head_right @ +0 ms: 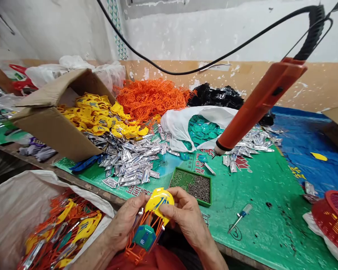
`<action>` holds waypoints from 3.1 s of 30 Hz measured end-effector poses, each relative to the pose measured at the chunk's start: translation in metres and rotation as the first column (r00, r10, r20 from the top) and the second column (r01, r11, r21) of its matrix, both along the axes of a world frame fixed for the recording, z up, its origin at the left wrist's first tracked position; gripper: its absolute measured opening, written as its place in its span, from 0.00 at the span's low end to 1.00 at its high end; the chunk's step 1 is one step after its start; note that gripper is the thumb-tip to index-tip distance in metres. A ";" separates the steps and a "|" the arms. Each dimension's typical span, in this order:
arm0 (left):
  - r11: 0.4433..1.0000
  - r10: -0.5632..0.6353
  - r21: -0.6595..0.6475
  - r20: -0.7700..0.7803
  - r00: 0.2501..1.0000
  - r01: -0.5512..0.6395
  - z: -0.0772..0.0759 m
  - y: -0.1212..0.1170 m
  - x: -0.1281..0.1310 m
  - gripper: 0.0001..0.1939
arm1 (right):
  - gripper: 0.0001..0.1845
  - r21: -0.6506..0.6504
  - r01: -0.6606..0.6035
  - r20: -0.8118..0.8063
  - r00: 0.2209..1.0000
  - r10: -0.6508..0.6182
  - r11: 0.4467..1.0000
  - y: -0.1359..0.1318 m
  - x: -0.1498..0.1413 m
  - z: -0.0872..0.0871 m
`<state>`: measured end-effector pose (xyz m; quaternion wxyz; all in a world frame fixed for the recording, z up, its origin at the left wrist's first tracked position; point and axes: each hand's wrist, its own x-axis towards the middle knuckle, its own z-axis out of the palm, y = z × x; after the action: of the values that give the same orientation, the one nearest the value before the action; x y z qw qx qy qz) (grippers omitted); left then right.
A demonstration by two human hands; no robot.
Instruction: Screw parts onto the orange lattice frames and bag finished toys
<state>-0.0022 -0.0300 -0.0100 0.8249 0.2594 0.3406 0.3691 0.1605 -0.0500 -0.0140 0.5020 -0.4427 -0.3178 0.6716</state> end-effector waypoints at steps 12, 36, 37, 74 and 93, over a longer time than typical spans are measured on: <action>0.993 -0.025 -0.112 0.100 0.995 0.037 -0.008 0.001 0.003 0.18 | 0.22 -0.044 -0.115 0.028 0.993 0.116 0.992 0.004 0.004 -0.006; 0.371 0.324 0.815 -0.562 0.761 0.444 0.020 -0.010 -0.004 0.11 | 0.32 0.059 0.048 0.188 0.980 -0.058 0.997 -0.026 0.001 0.007; 0.228 0.403 0.857 -0.515 0.757 0.462 0.021 -0.012 -0.003 0.13 | 0.33 0.073 0.047 0.144 0.988 -0.057 0.996 -0.029 0.001 0.009; -0.091 0.514 0.782 -0.494 0.702 0.617 0.001 -0.028 -0.006 0.30 | 0.41 0.180 0.086 -0.140 0.988 -0.061 0.980 -0.039 0.004 -0.017; 0.393 0.195 0.830 -0.495 0.847 0.395 0.023 -0.013 -0.007 0.14 | 0.26 0.390 -0.107 0.516 0.848 -0.121 0.915 -0.028 0.013 0.004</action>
<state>-0.0087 -0.0434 0.0133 0.4413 0.7775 0.2728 0.3555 0.1733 -0.0785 -0.0097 0.4776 -0.4984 -0.5738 0.4407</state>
